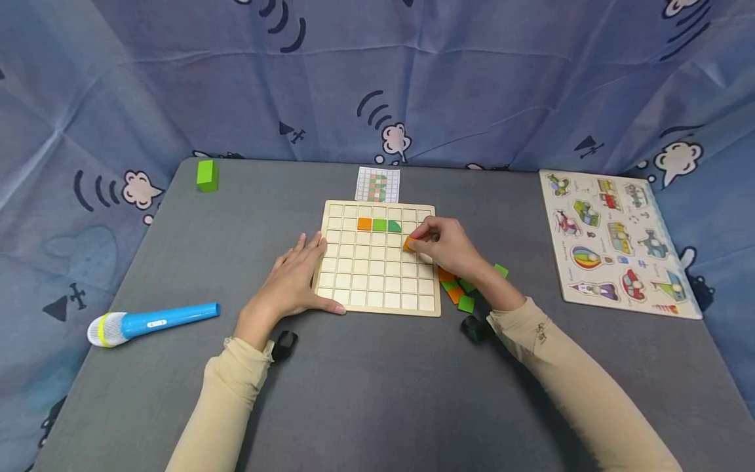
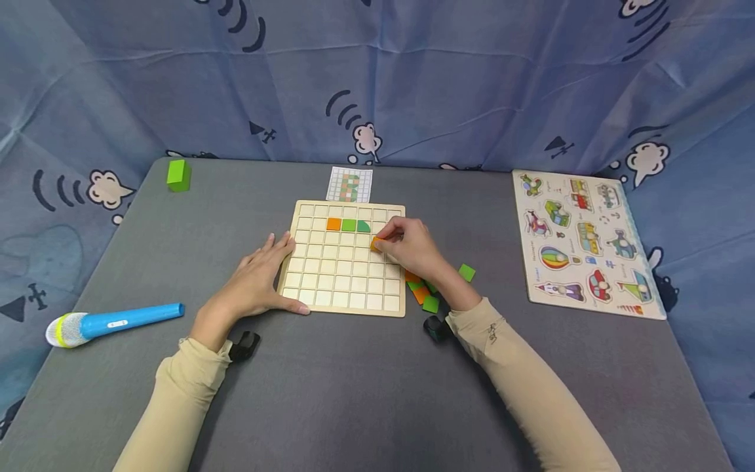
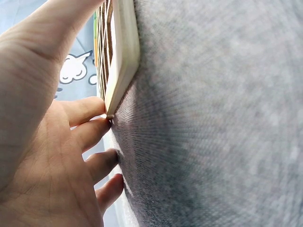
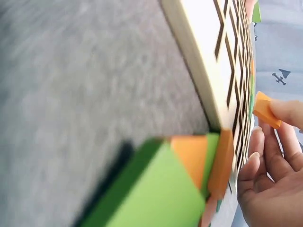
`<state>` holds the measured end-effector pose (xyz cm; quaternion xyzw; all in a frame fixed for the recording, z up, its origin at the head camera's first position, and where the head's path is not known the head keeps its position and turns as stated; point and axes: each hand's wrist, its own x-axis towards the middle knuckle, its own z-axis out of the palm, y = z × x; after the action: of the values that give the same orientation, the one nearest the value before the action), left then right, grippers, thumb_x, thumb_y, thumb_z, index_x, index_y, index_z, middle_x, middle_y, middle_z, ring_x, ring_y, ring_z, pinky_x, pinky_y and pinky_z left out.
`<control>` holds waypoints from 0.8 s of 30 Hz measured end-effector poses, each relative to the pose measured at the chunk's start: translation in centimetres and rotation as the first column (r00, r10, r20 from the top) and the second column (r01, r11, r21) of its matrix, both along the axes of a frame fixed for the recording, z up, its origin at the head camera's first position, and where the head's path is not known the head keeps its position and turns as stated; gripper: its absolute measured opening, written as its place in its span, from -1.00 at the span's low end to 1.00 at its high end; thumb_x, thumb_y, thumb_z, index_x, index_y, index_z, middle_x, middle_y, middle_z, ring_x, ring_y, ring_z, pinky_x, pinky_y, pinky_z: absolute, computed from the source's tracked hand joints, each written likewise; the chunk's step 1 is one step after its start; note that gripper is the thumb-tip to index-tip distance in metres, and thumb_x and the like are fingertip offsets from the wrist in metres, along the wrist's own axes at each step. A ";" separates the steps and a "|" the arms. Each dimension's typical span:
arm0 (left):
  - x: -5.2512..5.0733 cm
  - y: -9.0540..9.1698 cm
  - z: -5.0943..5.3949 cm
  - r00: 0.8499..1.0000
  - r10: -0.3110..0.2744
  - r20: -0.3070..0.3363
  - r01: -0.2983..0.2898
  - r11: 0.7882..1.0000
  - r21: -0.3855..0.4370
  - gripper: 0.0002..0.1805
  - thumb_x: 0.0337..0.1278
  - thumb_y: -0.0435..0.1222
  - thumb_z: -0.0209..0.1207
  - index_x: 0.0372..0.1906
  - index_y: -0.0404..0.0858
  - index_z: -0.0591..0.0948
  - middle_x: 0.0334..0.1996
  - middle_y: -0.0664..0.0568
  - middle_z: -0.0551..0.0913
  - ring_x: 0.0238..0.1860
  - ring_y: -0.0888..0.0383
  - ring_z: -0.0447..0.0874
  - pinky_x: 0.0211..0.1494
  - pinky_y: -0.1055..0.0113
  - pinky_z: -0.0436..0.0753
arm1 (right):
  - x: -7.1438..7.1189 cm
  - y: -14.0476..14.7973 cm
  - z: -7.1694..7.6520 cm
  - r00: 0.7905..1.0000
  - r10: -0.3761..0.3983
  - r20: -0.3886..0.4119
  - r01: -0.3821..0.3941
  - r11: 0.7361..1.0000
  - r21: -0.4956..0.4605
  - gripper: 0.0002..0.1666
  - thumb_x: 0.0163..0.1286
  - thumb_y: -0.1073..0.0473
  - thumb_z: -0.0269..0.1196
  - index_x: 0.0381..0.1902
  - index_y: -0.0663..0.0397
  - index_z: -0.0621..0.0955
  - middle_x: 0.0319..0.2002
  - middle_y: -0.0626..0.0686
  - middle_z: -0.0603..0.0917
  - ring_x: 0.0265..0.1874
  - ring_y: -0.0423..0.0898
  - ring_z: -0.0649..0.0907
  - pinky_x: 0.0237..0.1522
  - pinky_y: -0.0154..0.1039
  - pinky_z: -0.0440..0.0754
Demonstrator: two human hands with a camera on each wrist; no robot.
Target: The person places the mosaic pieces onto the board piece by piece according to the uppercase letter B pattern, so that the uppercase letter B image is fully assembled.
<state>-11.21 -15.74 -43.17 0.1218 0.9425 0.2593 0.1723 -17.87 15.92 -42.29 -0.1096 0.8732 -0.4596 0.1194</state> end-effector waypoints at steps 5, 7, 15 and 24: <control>0.0 0.1 0.0 1.000 -0.002 -0.011 0.002 1.000 0.004 0.58 -0.30 0.23 0.67 0.75 -0.22 -0.04 0.77 -0.02 -0.18 0.77 -0.11 -0.35 0.72 -0.24 -0.06 | -0.2 -0.8 -0.2 1.000 0.014 -0.022 -0.014 1.000 -0.021 -0.79 0.53 0.28 0.32 0.04 0.18 0.77 -0.19 0.19 0.75 -0.29 0.01 0.59 -0.21 -0.28 0.50; 0.1 0.0 0.0 1.000 -0.002 -0.015 0.002 1.000 0.002 0.58 -0.31 0.23 0.67 0.75 -0.23 -0.03 0.77 -0.03 -0.17 0.77 -0.11 -0.34 0.72 -0.24 -0.05 | -0.3 -1.0 -0.3 0.999 0.007 -0.036 -0.007 1.000 -0.018 -0.78 0.53 0.29 0.31 0.05 0.18 0.78 -0.19 0.20 0.76 -0.29 0.02 0.58 -0.21 -0.25 0.49; 0.1 0.1 0.3 1.000 -0.003 -0.003 0.003 1.000 -0.001 0.56 -0.28 0.23 0.67 0.75 -0.24 -0.03 0.77 -0.04 -0.18 0.77 -0.12 -0.34 0.72 -0.25 -0.07 | -0.9 -2.3 -0.8 0.994 -0.086 -0.068 0.086 0.996 -0.012 -0.87 0.43 0.25 0.44 -0.12 0.18 0.78 -0.19 0.18 0.83 -0.25 0.02 0.72 -0.20 -0.25 0.60; 0.2 0.2 0.5 1.000 -0.005 -0.003 0.005 1.000 -0.005 0.56 -0.28 0.22 0.67 0.74 -0.25 -0.03 0.77 -0.05 -0.18 0.77 -0.13 -0.35 0.72 -0.23 -0.06 | -1.1 -3.0 -0.5 0.992 -0.116 -0.052 0.116 0.993 0.003 -0.87 0.42 0.24 0.44 -0.13 0.18 0.81 -0.21 0.15 0.74 -0.36 -0.02 0.56 -0.31 -0.22 0.50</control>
<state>-11.05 -15.59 -42.71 0.1241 0.9430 0.2566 0.1720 -18.99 12.91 -42.83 -0.0701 0.8823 -0.4602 0.0701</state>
